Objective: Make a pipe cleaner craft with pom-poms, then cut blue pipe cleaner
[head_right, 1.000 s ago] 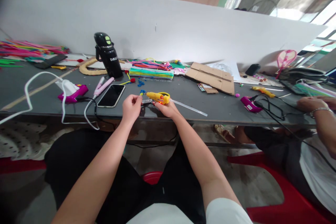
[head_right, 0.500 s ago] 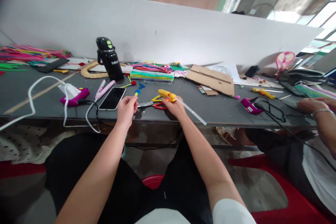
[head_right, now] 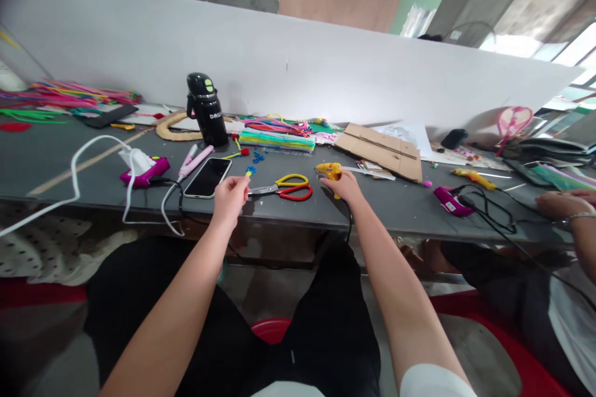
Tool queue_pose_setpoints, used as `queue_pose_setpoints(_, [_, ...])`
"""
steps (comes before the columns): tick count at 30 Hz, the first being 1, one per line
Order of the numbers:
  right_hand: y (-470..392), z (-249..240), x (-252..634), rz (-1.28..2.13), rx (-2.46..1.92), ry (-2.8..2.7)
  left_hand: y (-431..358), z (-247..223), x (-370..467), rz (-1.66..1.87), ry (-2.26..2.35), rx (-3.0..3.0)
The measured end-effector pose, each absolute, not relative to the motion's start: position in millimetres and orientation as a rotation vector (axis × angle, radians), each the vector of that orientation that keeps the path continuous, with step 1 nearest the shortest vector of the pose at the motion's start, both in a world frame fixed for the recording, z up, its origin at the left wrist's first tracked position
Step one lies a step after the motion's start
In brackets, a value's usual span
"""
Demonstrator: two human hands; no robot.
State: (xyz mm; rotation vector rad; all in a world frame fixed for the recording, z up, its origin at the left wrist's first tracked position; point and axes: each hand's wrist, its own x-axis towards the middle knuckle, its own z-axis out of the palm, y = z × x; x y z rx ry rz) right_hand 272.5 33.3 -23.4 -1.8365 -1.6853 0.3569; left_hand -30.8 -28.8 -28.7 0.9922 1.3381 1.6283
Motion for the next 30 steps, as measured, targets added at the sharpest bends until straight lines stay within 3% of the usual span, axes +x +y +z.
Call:
queue_pose_setpoints(5, [8, -34, 289, 0.396, -1.787, -1.514, -28, -30, -32, 1.626, 1.338, 1.0])
queue_pose_setpoints(9, [-29, -39, 270, 0.032, -1.592, -1.478, -26, -34, -32, 1.619, 1.33, 1.019])
queue_pose_setpoints(11, [-39, -36, 245, 0.02, -1.417, -1.588, -26, -36, -32, 1.626, 1.346, 1.049])
queue_pose_setpoints(14, [-26, -25, 196, 0.322, -1.203, -1.885, -27, -39, -34, 1.649, 1.386, 1.08])
queue_pose_setpoints(18, [21, -5, 136, 0.783, -1.101, -1.843, -30, -39, -38, 1.655, 1.387, 1.085])
queue_pose_setpoints(24, [57, 18, 87, 1.394, -1.295, -1.677, -34, -35, -43, 1.645, 1.397, 1.11])
queue_pose_setpoints(30, [81, 39, 84, 1.442, -1.199, -1.419, -39, -31, -44, 1.638, 1.356, 0.987])
